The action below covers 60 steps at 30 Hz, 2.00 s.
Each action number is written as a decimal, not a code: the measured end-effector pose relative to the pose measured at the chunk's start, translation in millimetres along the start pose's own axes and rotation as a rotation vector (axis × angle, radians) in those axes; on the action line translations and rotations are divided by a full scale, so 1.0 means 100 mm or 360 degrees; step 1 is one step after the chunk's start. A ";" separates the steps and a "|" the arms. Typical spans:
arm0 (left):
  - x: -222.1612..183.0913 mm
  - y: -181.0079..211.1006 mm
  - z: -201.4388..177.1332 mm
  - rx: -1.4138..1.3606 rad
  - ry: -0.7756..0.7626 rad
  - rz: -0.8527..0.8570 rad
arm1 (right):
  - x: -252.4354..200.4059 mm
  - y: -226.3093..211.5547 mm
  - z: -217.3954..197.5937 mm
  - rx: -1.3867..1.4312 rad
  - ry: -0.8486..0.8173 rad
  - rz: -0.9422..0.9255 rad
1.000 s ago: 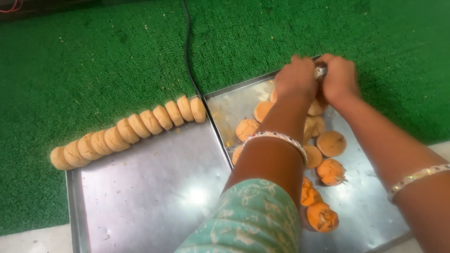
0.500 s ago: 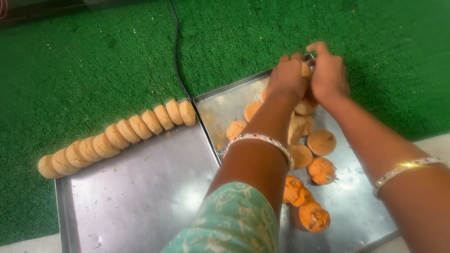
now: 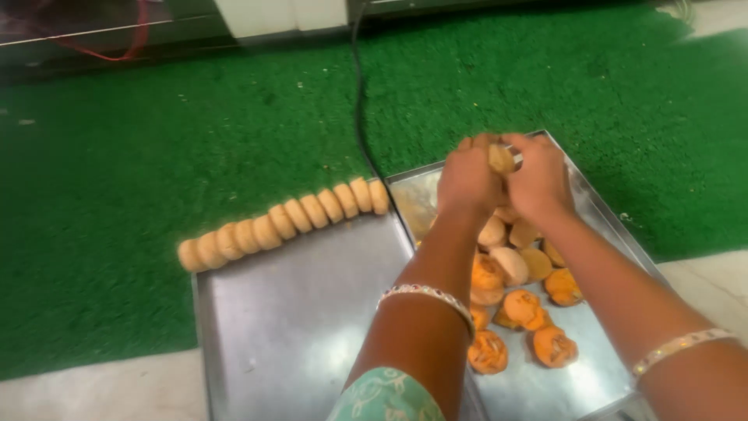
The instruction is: The person sits on the floor in front of stainless steel ovens and arranges round dough pieces on metal trays, picking pieces one at a time from a pile and lining them up in neat rows along the tray edges. They occasionally reposition pieces and press or shape a dough piece between their hands before adding it to the row.
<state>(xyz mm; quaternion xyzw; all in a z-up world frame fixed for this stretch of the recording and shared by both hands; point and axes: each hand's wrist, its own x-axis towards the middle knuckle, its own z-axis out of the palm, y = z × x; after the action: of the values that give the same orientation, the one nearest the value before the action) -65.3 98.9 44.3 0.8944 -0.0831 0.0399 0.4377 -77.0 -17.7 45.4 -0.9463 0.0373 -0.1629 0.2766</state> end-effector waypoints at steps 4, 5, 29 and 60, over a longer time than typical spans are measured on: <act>-0.28 -0.26 -0.40 -0.0036 0.0040 -0.0070 | -0.28 -0.62 0.04 -0.0012 -0.0070 -0.0016; -0.35 -0.31 -0.51 -0.0065 0.0057 -0.0098 | -0.37 -0.80 0.03 0.0029 -0.0115 0.0016; -1.96 -1.61 -2.22 -0.0042 0.0044 -0.0596 | -1.83 -2.23 1.28 0.0239 -0.0534 0.0148; -1.97 -2.30 -2.78 0.0432 0.0131 -0.0461 | -1.84 -2.90 2.13 0.0418 -0.0662 0.0053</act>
<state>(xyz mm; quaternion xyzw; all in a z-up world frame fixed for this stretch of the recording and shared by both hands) -216.5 479.6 7.8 0.9454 0.0706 0.0239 0.3173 -186.7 365.3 -21.3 -0.9147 -0.0263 0.0365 0.4015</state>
